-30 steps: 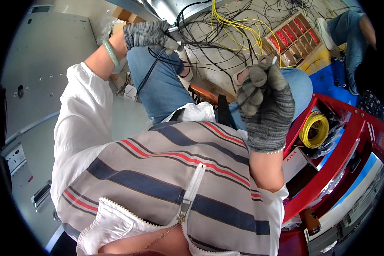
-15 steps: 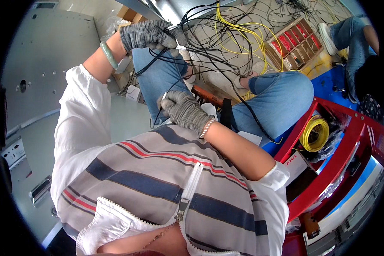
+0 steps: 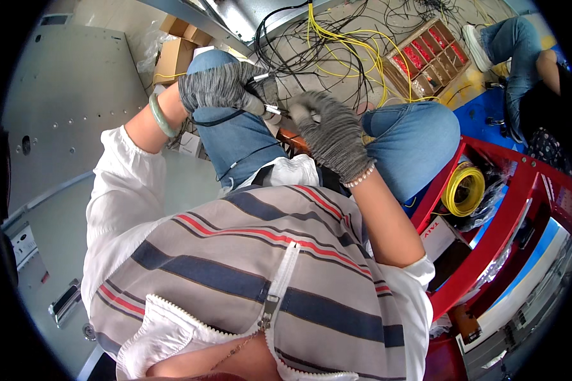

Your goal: The person sits on the floor and organizes a bundle of black and yellow wires. They use a handheld tool to strip or cut wire ends, then separate and align the wires by hand.

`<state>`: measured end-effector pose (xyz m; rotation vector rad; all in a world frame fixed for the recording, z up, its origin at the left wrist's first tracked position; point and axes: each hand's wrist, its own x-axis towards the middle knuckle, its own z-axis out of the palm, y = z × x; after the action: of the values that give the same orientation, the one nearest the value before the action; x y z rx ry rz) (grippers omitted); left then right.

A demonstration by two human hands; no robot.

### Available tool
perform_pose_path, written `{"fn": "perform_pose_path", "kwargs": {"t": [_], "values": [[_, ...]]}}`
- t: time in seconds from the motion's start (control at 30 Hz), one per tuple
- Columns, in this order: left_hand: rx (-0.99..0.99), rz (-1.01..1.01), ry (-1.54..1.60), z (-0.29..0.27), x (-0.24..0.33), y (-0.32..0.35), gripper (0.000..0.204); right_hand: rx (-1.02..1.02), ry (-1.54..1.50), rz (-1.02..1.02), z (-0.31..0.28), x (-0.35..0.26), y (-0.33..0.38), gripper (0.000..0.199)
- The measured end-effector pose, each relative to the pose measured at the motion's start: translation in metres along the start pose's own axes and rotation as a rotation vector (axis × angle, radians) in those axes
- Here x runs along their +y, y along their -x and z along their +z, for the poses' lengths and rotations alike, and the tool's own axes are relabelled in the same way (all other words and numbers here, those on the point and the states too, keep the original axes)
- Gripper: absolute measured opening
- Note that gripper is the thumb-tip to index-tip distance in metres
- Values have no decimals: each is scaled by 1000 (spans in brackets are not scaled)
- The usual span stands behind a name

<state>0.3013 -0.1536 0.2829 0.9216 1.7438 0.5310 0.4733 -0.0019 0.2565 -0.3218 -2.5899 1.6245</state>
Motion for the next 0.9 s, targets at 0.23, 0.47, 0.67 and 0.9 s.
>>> {"fn": "perform_pose_path", "kwargs": {"t": [0.23, 0.47, 0.67, 0.9], "values": [[167, 194, -16, 16, 8, 12, 43, -142, -202, 111, 15, 21, -3, 23], [135, 189, -41, 21, 19, 8, 43, -325, -117, 122, 7, 10, -11, 24], [167, 224, 59, 23, 6, 6, 43, -186, 350, -83, -4, -5, -17, 21], [140, 128, -76, 14, -7, 13, 44, 257, 518, -412, -84, 56, -4, 8]]}}
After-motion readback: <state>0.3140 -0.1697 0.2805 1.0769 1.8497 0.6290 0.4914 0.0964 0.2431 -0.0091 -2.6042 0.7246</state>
